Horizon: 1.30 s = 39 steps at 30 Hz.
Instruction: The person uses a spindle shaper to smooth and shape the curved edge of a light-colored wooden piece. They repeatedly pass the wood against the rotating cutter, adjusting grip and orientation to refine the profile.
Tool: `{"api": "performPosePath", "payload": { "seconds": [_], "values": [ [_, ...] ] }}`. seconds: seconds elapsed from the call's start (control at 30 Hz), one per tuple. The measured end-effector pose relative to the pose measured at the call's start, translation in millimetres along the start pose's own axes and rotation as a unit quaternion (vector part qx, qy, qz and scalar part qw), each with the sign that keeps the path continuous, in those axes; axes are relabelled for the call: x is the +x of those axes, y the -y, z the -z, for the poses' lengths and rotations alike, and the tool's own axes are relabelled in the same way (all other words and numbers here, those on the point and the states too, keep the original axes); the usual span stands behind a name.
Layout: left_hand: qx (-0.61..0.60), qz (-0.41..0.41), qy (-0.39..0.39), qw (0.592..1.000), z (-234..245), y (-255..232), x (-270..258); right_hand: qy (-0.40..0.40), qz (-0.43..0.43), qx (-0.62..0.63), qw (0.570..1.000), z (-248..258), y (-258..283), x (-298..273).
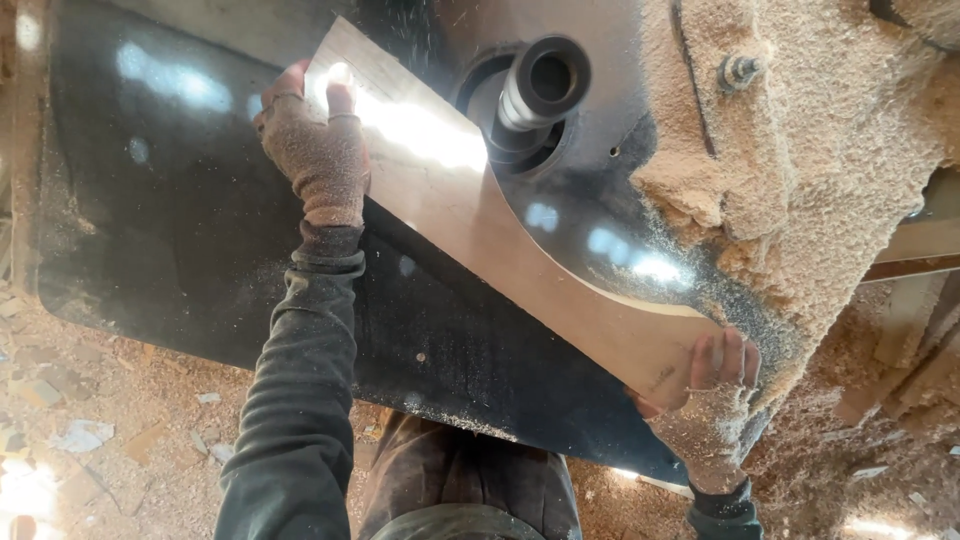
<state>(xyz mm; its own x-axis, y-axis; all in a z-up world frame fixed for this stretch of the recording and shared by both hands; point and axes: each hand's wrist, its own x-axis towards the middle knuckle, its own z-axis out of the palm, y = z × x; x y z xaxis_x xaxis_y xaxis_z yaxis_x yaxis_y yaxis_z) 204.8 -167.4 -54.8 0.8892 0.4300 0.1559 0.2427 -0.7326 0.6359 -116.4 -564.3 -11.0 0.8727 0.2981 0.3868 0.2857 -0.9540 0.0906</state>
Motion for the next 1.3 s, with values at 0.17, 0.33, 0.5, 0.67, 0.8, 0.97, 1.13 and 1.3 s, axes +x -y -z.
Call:
{"api": "performPosePath", "payload": {
  "seconds": [0.17,0.33,0.5,0.67,0.8,0.97,1.13,1.3],
  "values": [
    [-0.004,-0.010,-0.013,1.000,-2,-2,3,-0.388,0.093,-0.040,0.916,-42,-2,45],
    [0.007,-0.028,-0.028,0.999,-4,-3,6,-0.514,0.079,-0.054,0.852,-64,-6,68],
    [0.021,-0.028,-0.027,0.999,-5,-2,9,-0.149,0.017,-0.006,0.989,-29,7,32],
    [0.014,-0.020,-0.014,1.000,1,-15,12,-0.304,0.022,-0.007,0.952,-47,-3,10],
    [0.009,-0.011,0.004,1.000,3,-20,18,-0.495,0.037,-0.069,0.865,-55,14,100],
    [0.007,-0.017,0.007,1.000,-5,-9,33,-0.439,0.001,-0.064,0.896,-43,22,94],
    [-0.007,0.064,0.044,0.997,5,-41,42,-0.001,-0.099,0.060,0.993,19,20,47],
    [-0.018,0.046,0.034,0.998,3,-42,49,0.073,-0.127,0.104,0.984,19,19,31]
  ]
}}
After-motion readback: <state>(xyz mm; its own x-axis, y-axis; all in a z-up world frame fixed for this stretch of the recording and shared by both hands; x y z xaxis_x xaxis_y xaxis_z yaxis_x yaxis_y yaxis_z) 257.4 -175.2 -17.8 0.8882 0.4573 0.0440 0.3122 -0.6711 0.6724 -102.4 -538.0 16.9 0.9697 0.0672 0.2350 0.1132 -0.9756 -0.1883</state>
